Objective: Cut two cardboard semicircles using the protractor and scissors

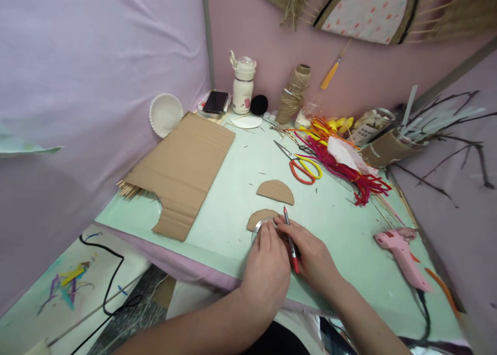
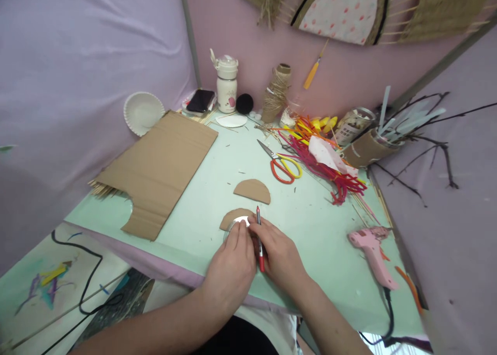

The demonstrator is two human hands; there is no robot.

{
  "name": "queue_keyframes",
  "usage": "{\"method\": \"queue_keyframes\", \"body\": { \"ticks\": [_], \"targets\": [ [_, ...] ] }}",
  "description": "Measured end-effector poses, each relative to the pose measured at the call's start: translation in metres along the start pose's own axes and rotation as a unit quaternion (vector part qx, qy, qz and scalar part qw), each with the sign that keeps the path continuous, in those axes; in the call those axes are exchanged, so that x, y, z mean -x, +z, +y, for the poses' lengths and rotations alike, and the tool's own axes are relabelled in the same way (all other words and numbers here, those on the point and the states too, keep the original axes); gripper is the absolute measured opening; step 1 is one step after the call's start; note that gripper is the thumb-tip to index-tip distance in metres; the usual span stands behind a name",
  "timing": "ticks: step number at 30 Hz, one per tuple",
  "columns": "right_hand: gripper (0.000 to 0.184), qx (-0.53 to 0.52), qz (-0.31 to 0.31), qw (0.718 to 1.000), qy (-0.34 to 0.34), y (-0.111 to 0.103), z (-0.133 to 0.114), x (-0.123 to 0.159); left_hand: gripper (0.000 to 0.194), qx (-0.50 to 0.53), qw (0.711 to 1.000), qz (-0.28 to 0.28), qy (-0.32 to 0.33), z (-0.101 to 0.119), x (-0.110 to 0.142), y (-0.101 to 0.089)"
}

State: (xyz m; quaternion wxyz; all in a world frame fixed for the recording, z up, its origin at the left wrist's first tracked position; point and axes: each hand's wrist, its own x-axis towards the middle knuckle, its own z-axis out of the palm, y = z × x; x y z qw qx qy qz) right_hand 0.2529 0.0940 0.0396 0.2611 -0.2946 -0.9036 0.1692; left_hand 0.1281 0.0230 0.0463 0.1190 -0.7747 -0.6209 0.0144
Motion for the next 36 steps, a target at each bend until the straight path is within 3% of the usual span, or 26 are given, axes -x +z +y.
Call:
{"method": "queue_keyframes", "body": {
  "ticks": [6, 24, 36],
  "targets": [
    [0.045, 0.007, -0.003, 1.000, -0.025, -0.001, -0.001, -0.003, 0.049, -0.014, 1.000, 0.021, 0.001, 0.001, 0.001, 0.004],
    [0.046, 0.005, -0.014, 1.000, -0.018, -0.003, -0.002, -0.005, 0.051, -0.008, 0.997, -0.061, 0.044, -0.006, 0.000, -0.009],
    [0.044, 0.001, -0.008, 1.000, -0.014, -0.003, -0.002, -0.005, 0.050, 0.013, 0.999, -0.033, 0.032, -0.004, 0.003, -0.003]
  ]
}}
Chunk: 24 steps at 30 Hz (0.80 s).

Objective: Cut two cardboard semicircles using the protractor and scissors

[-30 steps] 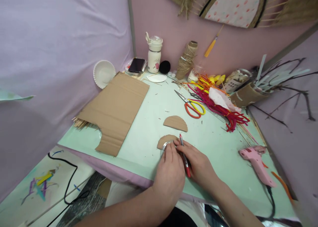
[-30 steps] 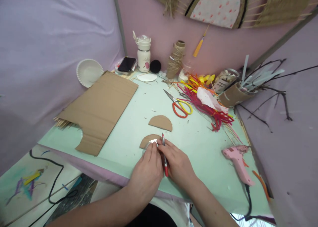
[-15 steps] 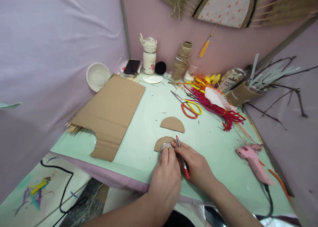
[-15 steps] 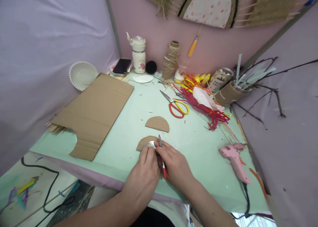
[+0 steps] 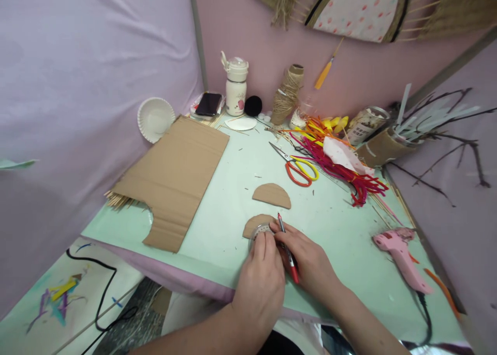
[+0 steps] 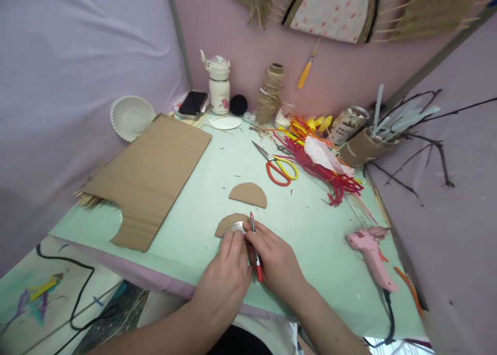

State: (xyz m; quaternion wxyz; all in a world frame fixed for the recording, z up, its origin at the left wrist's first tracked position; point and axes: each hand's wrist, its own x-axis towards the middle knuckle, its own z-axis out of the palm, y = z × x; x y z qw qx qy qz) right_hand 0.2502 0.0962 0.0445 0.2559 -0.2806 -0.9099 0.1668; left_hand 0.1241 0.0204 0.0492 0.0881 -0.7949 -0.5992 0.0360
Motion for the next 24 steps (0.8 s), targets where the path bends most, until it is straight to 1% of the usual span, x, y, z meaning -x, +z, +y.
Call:
{"method": "queue_keyframes", "body": {
  "ticks": [4, 10, 15, 20, 24],
  "targets": [
    [0.044, -0.004, 0.005, 1.000, -0.006, 0.0002, 0.0002, 0.0004, 0.052, -0.007, 1.000, 0.028, 0.001, 0.0012, 0.0008, 0.0037],
    [0.040, 0.006, 0.007, 1.000, -0.019, -0.0006, -0.0003, -0.0007, 0.051, -0.015, 0.999, 0.045, 0.011, 0.0005, 0.0012, 0.0056],
    [0.043, 0.009, 0.002, 1.000, -0.017, -0.0012, -0.0008, -0.0012, 0.050, -0.014, 0.999, 0.042, -0.002, 0.0028, -0.0007, 0.0069],
    [0.042, 0.009, 0.004, 1.000, -0.019, -0.0010, -0.0009, -0.0004, 0.050, -0.008, 0.999, 0.032, -0.026, 0.0059, -0.0027, 0.0073],
    [0.038, -0.003, -0.004, 1.000, -0.009, -0.0002, 0.0010, 0.0013, 0.049, -0.010, 0.999, 0.026, -0.019, 0.0032, -0.0034, 0.0055]
  ]
}}
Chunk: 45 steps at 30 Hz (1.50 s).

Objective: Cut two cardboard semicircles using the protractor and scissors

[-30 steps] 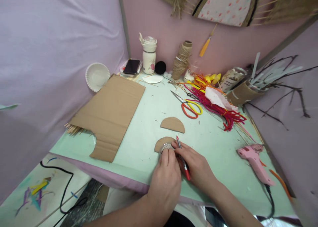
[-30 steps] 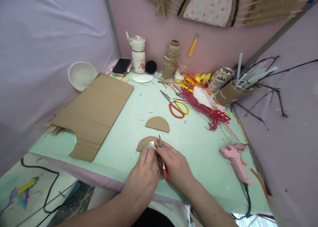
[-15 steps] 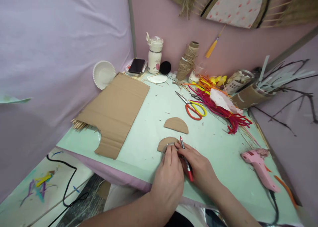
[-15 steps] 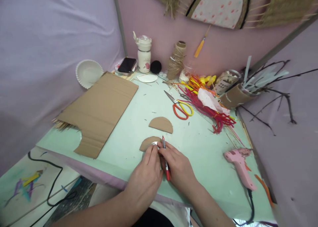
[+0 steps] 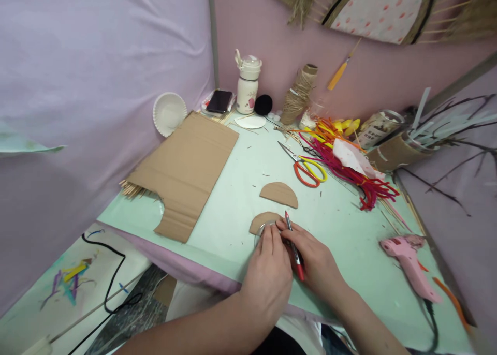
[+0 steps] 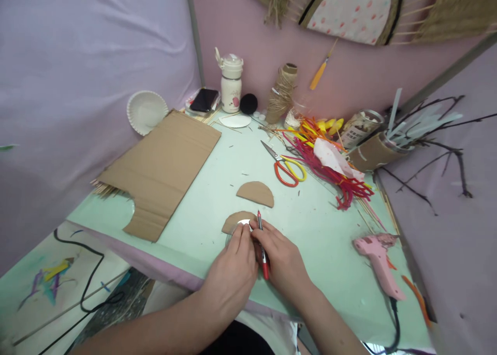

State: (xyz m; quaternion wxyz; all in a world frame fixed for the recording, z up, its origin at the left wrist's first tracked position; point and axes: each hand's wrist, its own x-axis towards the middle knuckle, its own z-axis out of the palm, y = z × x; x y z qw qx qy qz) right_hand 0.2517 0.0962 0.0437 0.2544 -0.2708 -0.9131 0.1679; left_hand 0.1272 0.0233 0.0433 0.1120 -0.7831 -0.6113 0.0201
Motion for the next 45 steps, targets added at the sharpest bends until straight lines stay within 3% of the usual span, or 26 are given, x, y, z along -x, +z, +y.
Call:
{"method": "queue_keyframes", "body": {
  "ticks": [7, 19, 26, 29, 32, 38, 42, 45],
  "targets": [
    [0.031, -0.038, -0.011, 0.997, 0.060, 0.001, 0.003, 0.003, 0.047, 0.026, 0.999, -0.041, 0.011, -0.004, -0.002, -0.003],
    [0.027, -0.091, -0.025, 0.989, 0.114, -0.001, 0.004, 0.004, 0.047, 0.058, 0.998, 0.006, -0.035, 0.003, 0.000, 0.001],
    [0.024, -0.144, -0.020, 0.972, 0.183, -0.027, -0.002, -0.014, 0.040, 0.068, 0.994, 0.048, -0.064, 0.003, 0.001, -0.001],
    [0.023, -0.225, -0.024, 0.955, 0.189, -0.042, -0.002, -0.034, 0.040, 0.063, 0.994, 0.046, -0.073, 0.003, 0.001, -0.001],
    [0.029, -0.314, -0.110, 0.923, 0.195, -0.051, 0.002, -0.064, 0.039, 0.053, 0.995, 0.044, -0.073, 0.004, 0.003, 0.000],
    [0.031, -0.323, -0.248, 0.900, 0.152, -0.039, 0.008, -0.128, 0.045, 0.030, 0.999, 0.007, -0.044, 0.005, 0.005, 0.001],
    [0.028, -0.309, -0.363, 0.869, 0.131, -0.024, 0.011, -0.152, 0.047, 0.035, 0.996, 0.004, -0.087, 0.006, 0.003, -0.001],
    [0.021, -0.313, -0.386, 0.864, 0.082, -0.016, 0.014, -0.159, 0.045, 0.016, 0.999, -0.023, -0.046, 0.002, 0.001, -0.007]
  ]
}}
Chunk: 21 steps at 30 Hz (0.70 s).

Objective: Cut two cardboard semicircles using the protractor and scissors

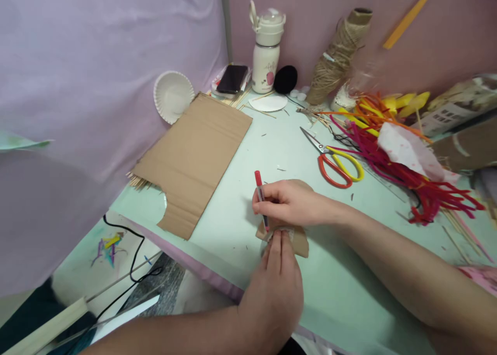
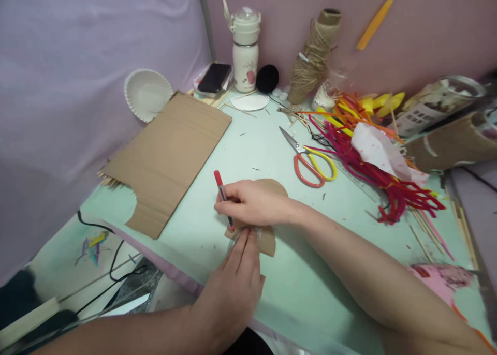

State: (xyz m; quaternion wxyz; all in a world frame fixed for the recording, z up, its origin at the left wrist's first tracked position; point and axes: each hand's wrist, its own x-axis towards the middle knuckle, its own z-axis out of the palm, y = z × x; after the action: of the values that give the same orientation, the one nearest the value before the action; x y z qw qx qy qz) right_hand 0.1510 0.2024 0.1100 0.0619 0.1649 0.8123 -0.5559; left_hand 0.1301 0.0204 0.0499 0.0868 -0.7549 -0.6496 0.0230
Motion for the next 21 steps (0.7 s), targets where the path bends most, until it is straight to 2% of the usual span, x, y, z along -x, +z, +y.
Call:
{"method": "queue_keyframes", "body": {
  "ticks": [4, 9, 21],
  "targets": [
    [0.013, 0.020, -0.001, 0.999, -0.036, -0.001, 0.009, -0.004, 0.044, -0.008, 0.999, -0.025, 0.040, -0.005, -0.001, -0.007],
    [0.011, -0.013, -0.036, 0.999, -0.036, -0.001, 0.015, -0.004, 0.042, 0.010, 0.999, -0.019, 0.031, -0.005, 0.000, -0.008],
    [0.013, 0.017, -0.056, 0.997, -0.044, 0.001, 0.022, -0.008, 0.042, 0.018, 1.000, 0.000, 0.017, -0.005, 0.000, -0.006]
  ]
}}
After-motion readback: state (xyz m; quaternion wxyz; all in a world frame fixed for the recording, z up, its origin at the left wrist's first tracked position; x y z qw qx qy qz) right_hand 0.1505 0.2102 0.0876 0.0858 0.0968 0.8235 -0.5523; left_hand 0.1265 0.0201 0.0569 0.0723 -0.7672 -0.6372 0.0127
